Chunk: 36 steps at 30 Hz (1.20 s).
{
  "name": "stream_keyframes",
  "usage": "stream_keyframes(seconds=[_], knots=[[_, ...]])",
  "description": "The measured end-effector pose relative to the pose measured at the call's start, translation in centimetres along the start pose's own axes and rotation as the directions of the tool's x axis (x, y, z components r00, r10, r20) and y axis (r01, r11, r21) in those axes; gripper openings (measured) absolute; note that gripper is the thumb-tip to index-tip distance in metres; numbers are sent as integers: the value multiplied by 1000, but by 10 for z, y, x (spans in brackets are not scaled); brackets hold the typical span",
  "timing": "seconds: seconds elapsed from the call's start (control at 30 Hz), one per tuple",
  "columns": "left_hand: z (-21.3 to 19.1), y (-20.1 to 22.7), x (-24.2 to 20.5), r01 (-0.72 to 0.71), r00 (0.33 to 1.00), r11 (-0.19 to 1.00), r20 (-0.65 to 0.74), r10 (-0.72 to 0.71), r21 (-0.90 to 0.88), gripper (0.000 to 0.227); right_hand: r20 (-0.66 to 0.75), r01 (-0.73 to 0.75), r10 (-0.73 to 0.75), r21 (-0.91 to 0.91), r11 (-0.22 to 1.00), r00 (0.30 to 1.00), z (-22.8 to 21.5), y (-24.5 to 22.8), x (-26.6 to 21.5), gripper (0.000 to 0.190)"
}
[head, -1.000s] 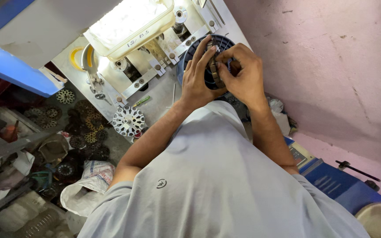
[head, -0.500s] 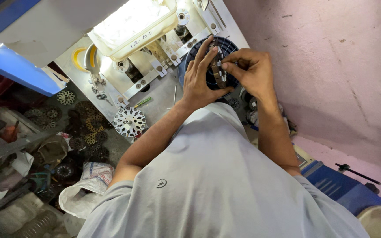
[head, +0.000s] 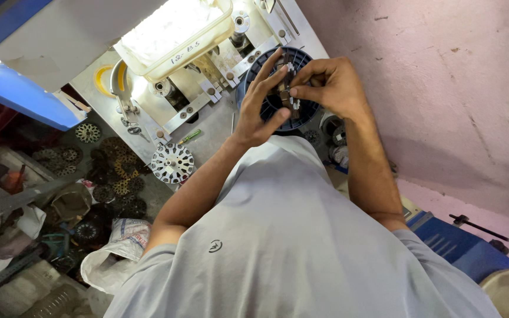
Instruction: The person assembles a mechanical device by placing a metal disc into a machine and securing it with a clamp. They use a hex key to tighten bolts on the clamp and adjust the machine's settings on a digital control panel.
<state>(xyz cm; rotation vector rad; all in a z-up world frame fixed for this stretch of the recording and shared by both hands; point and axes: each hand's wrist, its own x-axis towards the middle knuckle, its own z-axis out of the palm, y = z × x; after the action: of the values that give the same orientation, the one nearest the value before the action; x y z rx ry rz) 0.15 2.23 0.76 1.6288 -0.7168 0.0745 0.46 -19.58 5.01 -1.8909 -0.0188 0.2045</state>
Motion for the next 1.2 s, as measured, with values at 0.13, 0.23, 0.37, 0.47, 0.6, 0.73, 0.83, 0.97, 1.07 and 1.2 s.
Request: stream_keyframes(seconds=[0.13, 0.23, 0.37, 0.47, 0.6, 0.73, 0.83, 0.97, 1.07, 1.2], knots=[[-3, 1, 3, 141, 988, 950, -23, -153, -279, 36, 9, 11, -11, 27, 1000, 1000, 1, -1, -2, 14], [-3, 7, 7, 128, 989, 972, -45, -139, -195, 44, -12, 33, -32, 59, 998, 999, 3, -2, -7, 13], [-5, 11, 10, 160, 983, 961, -50, -175, -226, 52, -33, -6, 12, 189, 982, 999, 10, -5, -14, 11], [-6, 10, 13, 173, 981, 961, -50, -188, -218, 55, -74, 4, 6, 132, 991, 997, 15, -6, -13, 11], [-7, 10, 15, 214, 973, 953, -37, -227, -216, 54, -146, -21, 19, -10, 1000, 989, 18, -6, -16, 10], [-8, 11, 21, 253, 964, 943, -26, -264, -215, 52, -137, 23, -20, 21, 1000, 990, 17, -1, -17, 11], [-13, 19, 25, 231, 967, 964, -79, -243, -133, 46, -114, 10, 27, 313, 950, 993, 16, -2, -16, 16], [-15, 54, 26, 55, 994, 982, -101, -37, 183, 34, -23, -99, 187, 781, 616, 982, 15, -24, -33, 55], [-10, 79, 30, -91, 995, 939, 69, 72, 331, 29, 41, -114, 160, 871, 477, 986, 21, -37, -46, 73], [4, 87, 37, -94, 992, 952, 104, 66, 290, 10, 8, -83, 143, 845, 528, 990, 31, -44, -48, 77]])
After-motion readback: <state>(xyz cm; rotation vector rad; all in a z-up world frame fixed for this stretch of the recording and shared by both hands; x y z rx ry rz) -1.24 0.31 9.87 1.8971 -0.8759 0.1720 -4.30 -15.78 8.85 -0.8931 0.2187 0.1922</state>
